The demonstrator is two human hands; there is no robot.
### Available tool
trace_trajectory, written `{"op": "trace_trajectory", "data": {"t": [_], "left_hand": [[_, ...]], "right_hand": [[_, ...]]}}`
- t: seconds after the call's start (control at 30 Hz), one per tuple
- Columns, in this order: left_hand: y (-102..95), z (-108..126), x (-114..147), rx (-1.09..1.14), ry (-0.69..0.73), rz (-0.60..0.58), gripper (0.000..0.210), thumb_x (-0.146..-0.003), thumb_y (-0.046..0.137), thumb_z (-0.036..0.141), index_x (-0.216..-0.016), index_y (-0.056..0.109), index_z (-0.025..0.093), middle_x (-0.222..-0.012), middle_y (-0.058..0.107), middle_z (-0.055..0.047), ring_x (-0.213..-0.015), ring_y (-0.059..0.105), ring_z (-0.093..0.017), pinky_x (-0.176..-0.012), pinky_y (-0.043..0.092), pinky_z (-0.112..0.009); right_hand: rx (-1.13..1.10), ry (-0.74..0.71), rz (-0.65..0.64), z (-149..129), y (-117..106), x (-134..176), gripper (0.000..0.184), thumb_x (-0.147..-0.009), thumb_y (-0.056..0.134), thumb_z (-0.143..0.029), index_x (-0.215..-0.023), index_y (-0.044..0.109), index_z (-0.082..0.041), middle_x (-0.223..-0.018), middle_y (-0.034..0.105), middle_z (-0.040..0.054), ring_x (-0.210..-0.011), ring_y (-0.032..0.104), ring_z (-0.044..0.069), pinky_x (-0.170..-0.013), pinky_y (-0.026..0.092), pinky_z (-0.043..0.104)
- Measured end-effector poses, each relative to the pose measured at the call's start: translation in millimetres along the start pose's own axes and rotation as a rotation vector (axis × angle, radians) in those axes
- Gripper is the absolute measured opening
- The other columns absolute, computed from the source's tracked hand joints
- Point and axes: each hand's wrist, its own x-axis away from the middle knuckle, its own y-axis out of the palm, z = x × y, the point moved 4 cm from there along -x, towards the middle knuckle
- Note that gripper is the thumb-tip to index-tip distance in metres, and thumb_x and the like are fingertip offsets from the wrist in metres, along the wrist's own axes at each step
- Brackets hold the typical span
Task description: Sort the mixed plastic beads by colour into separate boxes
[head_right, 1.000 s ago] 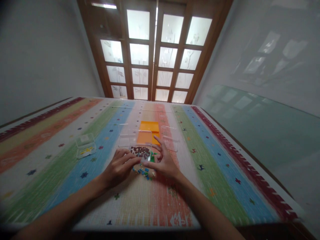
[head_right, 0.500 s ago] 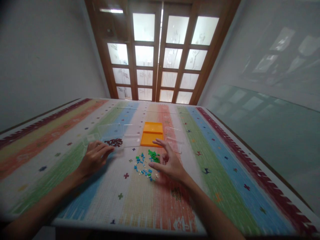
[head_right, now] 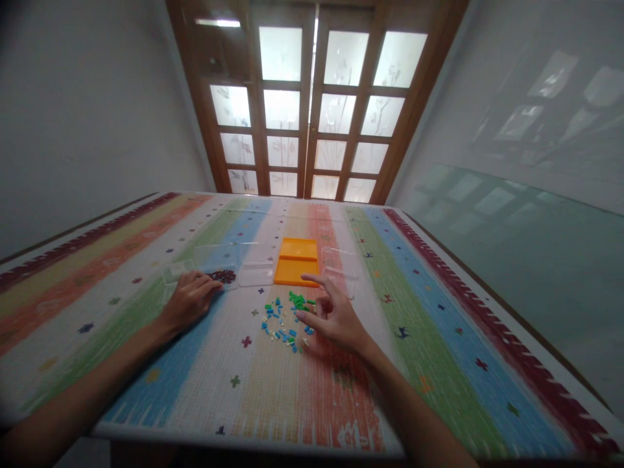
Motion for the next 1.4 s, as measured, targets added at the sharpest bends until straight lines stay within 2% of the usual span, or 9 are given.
{"op": "trace_trajectory", "data": {"t": [0.23,0.47,0.63,0.8,0.97,1.1,1.27,1.4], "left_hand": [[7.8,-4,3,0.009,-0.048,-0.042,0.027,-0.1,0.047,0.025,-0.088,0.07,0.02,-0.079,0.071,-0.006,-0.083,0.057,-0.025,-0.075,0.039,-0.039],[6.6,-2,2,0.018,-0.06,-0.04,0.028,-0.1,0.045,0.026,-0.088,0.07,0.019,-0.078,0.069,-0.007,-0.083,0.056,-0.026,-0.075,0.043,-0.039],[3.3,1,-1,0.007,-0.062,-0.04,0.028,-0.099,0.046,0.028,-0.089,0.07,0.019,-0.081,0.069,-0.008,-0.084,0.057,-0.026,-0.079,0.047,-0.041],[-5.2,8,-5,-0.022,-0.043,0.02,0.024,-0.096,0.051,0.031,-0.103,0.069,0.016,-0.094,0.069,-0.012,-0.09,0.059,-0.027,-0.081,0.05,-0.043],[-10.3,21,-21,0.013,0.034,0.021,0.02,-0.096,0.051,0.024,-0.104,0.067,0.016,-0.094,0.068,-0.011,-0.087,0.057,-0.025,-0.081,0.052,-0.042],[-7.5,36,-44,0.016,0.092,0.005,0.018,-0.096,0.051,0.022,-0.098,0.068,0.015,-0.087,0.065,-0.01,-0.085,0.055,-0.024,-0.079,0.05,-0.038],[12.2,47,-72,-0.023,0.147,-0.037,0.019,-0.095,0.051,0.022,-0.094,0.068,0.015,-0.086,0.066,-0.01,-0.087,0.054,-0.026,-0.08,0.047,-0.04],[24.4,48,-81,-0.007,0.102,-0.041,0.018,-0.093,0.053,0.025,-0.098,0.068,0.016,-0.09,0.068,-0.01,-0.09,0.055,-0.027,-0.081,0.046,-0.042]], "right_hand": [[0.057,-0.022,0.041,-5,-10,-2,0.053,-0.086,0.069,-0.037,-0.134,0.051,-0.023,-0.06,0.04,-0.0095,-0.047,0.038,0.009,-0.044,0.028,0.024],[0.019,-0.002,0.111,-3,-27,-3,0.047,-0.087,0.062,-0.031,-0.132,0.052,-0.022,-0.057,0.039,-0.0095,-0.046,0.036,0.01,-0.044,0.03,0.023],[0.024,0.017,0.181,2,-39,-5,0.042,-0.086,0.056,-0.027,-0.127,0.056,-0.021,-0.06,0.046,-0.0072,-0.045,0.037,0.009,-0.044,0.032,0.023],[0.099,0.01,0.221,14,-50,-4,0.033,-0.085,0.051,-0.025,-0.114,0.065,-0.019,-0.061,0.053,-0.0043,-0.045,0.041,0.01,-0.045,0.034,0.024],[0.21,-0.029,0.224,21,-57,-4,0.025,-0.083,0.051,-0.024,-0.098,0.071,-0.02,-0.073,0.065,0.0012,-0.055,0.052,0.013,-0.049,0.04,0.024],[0.311,-0.054,0.195,20,-59,-9,0.024,-0.083,0.052,-0.023,-0.094,0.072,-0.021,-0.087,0.072,0.0047,-0.072,0.064,0.017,-0.062,0.047,0.027],[0.352,-0.091,0.151,26,-55,-23,0.021,-0.083,0.052,-0.022,-0.089,0.073,-0.021,-0.093,0.076,0.0057,-0.083,0.069,0.02,-0.076,0.051,0.032],[0.321,-0.127,0.228,38,-52,-25,0.022,-0.083,0.05,-0.02,-0.084,0.072,-0.021,-0.088,0.076,0.0056,-0.083,0.069,0.02,-0.076,0.052,0.033]]}}
